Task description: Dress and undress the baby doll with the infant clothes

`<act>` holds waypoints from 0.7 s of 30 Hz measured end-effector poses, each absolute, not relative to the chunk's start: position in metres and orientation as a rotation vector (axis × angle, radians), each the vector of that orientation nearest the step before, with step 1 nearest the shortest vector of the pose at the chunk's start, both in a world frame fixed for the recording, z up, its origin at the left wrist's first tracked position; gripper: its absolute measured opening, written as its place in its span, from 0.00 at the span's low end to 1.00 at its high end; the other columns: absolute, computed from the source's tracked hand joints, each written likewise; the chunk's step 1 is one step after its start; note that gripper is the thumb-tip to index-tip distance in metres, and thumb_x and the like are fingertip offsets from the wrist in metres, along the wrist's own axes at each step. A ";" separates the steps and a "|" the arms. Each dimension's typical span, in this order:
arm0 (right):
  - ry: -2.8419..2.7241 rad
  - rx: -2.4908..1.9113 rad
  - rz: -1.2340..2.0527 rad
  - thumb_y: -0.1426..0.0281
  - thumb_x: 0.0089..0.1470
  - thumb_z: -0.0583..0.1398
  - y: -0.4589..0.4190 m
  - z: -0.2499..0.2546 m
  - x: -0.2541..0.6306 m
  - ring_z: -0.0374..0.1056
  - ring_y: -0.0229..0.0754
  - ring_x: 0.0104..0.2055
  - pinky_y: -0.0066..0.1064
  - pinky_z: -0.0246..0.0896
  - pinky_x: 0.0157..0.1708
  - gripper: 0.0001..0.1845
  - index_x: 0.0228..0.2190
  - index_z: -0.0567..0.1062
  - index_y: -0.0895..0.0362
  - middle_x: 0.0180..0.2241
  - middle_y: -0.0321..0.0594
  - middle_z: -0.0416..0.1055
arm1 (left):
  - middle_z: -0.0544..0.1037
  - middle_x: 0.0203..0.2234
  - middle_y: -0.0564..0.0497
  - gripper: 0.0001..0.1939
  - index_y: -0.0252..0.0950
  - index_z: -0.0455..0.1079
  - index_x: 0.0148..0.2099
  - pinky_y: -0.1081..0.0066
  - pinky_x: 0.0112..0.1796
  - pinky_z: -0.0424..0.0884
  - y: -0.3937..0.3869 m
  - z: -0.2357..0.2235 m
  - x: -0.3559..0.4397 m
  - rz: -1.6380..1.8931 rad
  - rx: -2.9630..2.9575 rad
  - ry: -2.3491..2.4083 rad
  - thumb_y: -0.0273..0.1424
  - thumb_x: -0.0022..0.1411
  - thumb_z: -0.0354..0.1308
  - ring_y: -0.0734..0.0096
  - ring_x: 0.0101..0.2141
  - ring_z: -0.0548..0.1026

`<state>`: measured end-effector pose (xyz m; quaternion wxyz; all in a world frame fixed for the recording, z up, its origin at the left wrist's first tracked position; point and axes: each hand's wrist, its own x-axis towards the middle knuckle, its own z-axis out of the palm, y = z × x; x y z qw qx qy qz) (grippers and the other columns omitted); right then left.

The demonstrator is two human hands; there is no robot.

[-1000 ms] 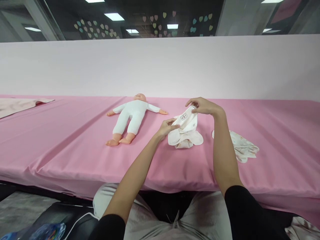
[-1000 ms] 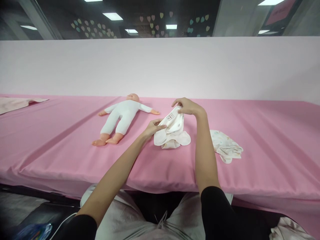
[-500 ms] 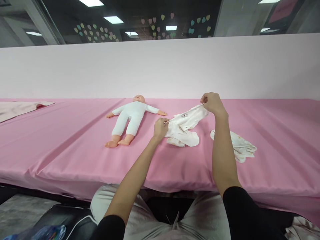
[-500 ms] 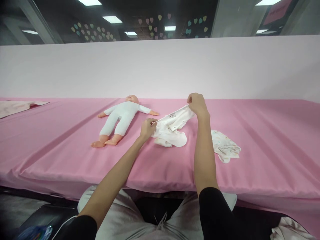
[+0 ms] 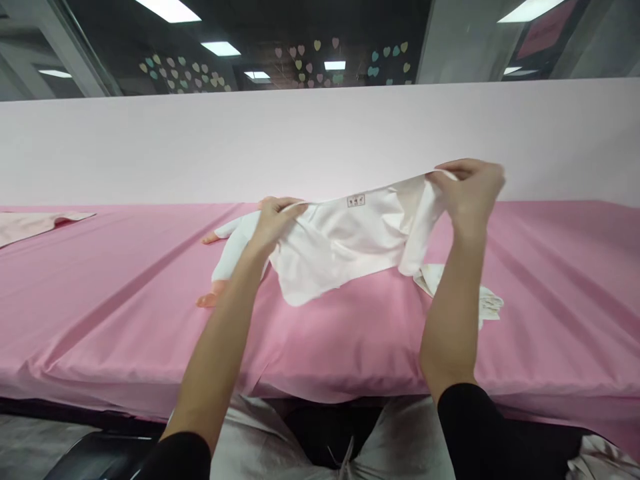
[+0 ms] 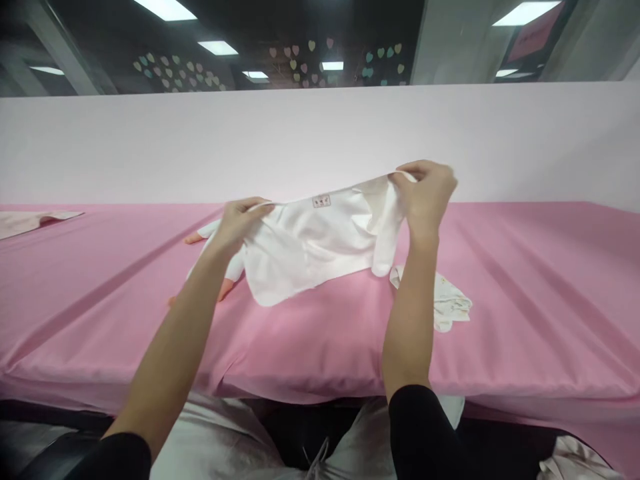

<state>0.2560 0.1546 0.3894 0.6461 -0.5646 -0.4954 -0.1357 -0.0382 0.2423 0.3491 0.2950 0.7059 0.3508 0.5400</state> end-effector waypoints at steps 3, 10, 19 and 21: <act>-1.108 -1.090 -0.219 0.68 0.40 0.66 0.124 0.399 0.253 0.69 0.44 0.29 0.36 0.64 0.28 0.08 0.28 0.78 0.54 0.26 0.39 0.73 | 0.76 0.27 0.51 0.13 0.35 0.76 0.33 0.74 0.30 0.67 0.224 0.387 -0.059 1.458 1.898 0.998 0.38 0.45 0.63 0.70 0.29 0.72; -1.242 -1.156 0.356 0.61 0.34 0.69 0.090 0.411 0.271 0.59 0.33 0.19 0.26 0.51 0.15 0.11 0.19 0.75 0.53 0.19 0.36 0.67 | 0.74 0.21 0.51 0.14 0.32 0.76 0.28 0.73 0.26 0.66 0.209 0.433 -0.118 0.983 2.193 1.043 0.38 0.42 0.66 0.76 0.23 0.68; -1.478 -1.554 1.011 0.57 0.39 0.66 0.137 0.364 0.302 0.61 0.33 0.24 0.24 0.54 0.21 0.17 0.25 0.75 0.59 0.23 0.38 0.69 | 0.73 0.24 0.53 0.13 0.38 0.75 0.31 0.74 0.29 0.64 0.277 0.389 -0.110 0.078 2.168 0.915 0.42 0.51 0.58 0.71 0.27 0.68; -1.470 -1.651 1.095 0.57 0.40 0.65 0.174 0.334 0.307 0.61 0.33 0.25 0.24 0.55 0.23 0.19 0.26 0.75 0.61 0.24 0.38 0.69 | 0.75 0.29 0.53 0.15 0.39 0.75 0.32 0.76 0.30 0.63 0.304 0.357 -0.095 0.049 2.146 0.968 0.44 0.51 0.57 0.70 0.31 0.69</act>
